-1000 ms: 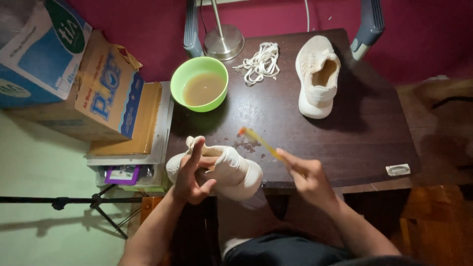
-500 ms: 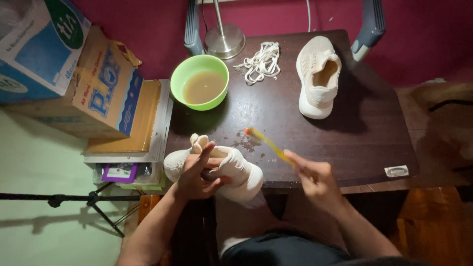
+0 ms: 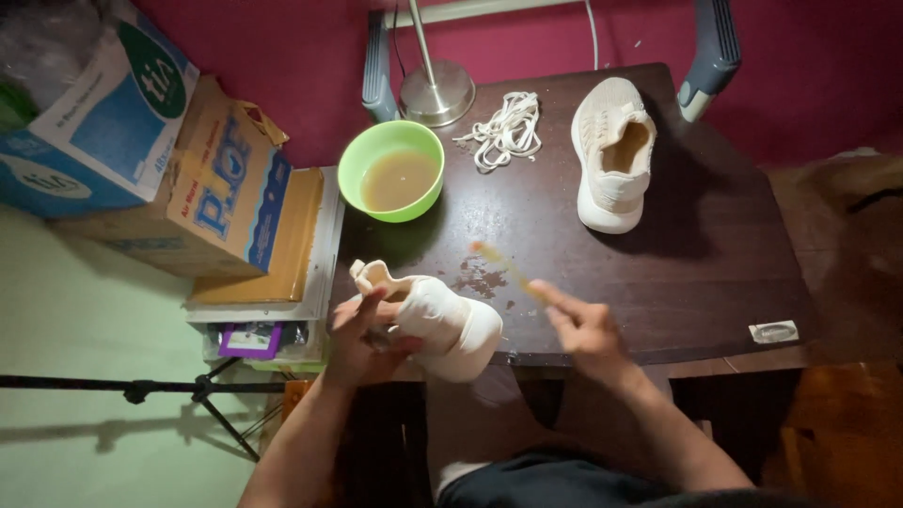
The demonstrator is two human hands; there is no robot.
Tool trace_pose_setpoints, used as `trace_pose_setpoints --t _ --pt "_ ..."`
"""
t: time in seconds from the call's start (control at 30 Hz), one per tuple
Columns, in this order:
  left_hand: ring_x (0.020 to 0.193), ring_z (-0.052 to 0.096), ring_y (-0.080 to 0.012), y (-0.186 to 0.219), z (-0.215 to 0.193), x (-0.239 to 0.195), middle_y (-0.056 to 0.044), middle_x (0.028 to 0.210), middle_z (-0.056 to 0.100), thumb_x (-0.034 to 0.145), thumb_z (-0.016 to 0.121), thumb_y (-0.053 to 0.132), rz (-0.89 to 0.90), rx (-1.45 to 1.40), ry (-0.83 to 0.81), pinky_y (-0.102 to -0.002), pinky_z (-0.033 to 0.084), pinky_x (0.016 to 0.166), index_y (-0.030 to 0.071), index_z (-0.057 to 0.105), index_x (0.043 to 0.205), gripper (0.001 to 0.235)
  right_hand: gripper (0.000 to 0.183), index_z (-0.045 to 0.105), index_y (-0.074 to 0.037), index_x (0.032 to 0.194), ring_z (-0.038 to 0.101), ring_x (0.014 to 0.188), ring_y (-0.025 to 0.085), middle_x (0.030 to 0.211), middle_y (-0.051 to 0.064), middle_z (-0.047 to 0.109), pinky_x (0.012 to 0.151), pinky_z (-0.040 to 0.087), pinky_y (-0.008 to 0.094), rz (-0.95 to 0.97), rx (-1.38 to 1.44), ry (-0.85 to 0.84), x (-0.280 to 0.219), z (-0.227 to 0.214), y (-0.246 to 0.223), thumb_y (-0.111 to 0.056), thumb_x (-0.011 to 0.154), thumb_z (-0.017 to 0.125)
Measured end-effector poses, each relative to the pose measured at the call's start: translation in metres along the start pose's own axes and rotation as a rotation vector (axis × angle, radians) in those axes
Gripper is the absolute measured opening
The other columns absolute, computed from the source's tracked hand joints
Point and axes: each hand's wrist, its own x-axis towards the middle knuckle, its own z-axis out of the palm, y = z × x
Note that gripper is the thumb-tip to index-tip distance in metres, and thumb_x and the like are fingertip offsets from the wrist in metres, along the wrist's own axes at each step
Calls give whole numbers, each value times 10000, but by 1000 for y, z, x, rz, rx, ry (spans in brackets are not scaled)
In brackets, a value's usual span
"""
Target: The person cleans a white sneaker using a yellow brush and a liquid solution from a green bowl. They scrub the upper, sides, and sole of the shoe, repeatedly dipping the brush into the bowl to reload the cleaning solution.
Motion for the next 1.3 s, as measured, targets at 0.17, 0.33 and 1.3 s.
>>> trace_pose_setpoints --t 0.17,0.33,1.3 --pt "1406 529 -327 -8 -28 -6 -121 1304 725 741 898 78 -204 -420 29 -484 370 1173 165 680 1314 619 428 734 -233 1334 459 630 106 603 2 608 691 489 343 174 139 174 2 -9 46 -71 976 563" --pt "1208 647 -303 -9 -25 -18 -149 1384 635 885 700 50 -432 -726 221 -489 532 1012 89 389 1483 675 408 729 -192 1326 528 778 138 828 58 616 780 470 358 207 211 136 0 1 25 -81 966 571" --pt "1068 704 -333 -9 -91 -87 -171 1190 713 994 506 392 -1128 -810 994 -558 558 991 197 613 1330 403 415 663 -268 1362 664 1068 456 1118 209 730 958 509 564 -86 -556 -232 240 94 -49 -204 958 590"
